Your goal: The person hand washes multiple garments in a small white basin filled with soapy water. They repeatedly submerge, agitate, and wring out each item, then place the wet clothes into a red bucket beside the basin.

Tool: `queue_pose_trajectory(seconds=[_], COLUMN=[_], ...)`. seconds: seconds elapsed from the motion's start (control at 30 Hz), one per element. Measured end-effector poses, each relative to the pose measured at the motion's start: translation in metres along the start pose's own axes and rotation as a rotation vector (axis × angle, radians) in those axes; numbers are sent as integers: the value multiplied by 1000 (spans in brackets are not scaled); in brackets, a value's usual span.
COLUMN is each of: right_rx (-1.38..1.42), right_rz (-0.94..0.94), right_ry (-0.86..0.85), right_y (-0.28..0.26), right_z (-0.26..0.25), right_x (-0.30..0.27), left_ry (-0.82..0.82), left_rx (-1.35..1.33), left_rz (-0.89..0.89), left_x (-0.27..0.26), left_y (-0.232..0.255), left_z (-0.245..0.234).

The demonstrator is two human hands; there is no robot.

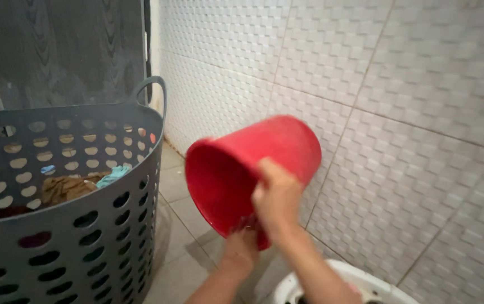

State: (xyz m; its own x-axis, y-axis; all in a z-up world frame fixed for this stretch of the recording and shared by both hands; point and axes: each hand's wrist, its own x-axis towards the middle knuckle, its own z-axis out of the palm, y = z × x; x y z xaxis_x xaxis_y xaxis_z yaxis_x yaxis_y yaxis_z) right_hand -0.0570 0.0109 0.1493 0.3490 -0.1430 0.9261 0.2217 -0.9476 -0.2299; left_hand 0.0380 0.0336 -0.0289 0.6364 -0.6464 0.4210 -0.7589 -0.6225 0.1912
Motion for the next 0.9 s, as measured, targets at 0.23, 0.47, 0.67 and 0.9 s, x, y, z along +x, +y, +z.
queue_pose_trajectory(seconds=[0.23,0.47,0.67,0.9], right_rx=[554,610,-447,-615], right_rz=[1112,1324,990,909], right_ry=[-74,-470,-803,-988], right_y=[133,252,344,307], right_z=[-57,-91,-219,-239], right_x=[-50,-160,-251,-343], left_ry=[-372,-563,-993,-634], left_rx=[309,402,557,-133], left_rz=[33,39,-68,291], left_x=[-19,-24,-28,-26], left_y=[3,-2,56,286], left_z=[-69,-83,-86,-13])
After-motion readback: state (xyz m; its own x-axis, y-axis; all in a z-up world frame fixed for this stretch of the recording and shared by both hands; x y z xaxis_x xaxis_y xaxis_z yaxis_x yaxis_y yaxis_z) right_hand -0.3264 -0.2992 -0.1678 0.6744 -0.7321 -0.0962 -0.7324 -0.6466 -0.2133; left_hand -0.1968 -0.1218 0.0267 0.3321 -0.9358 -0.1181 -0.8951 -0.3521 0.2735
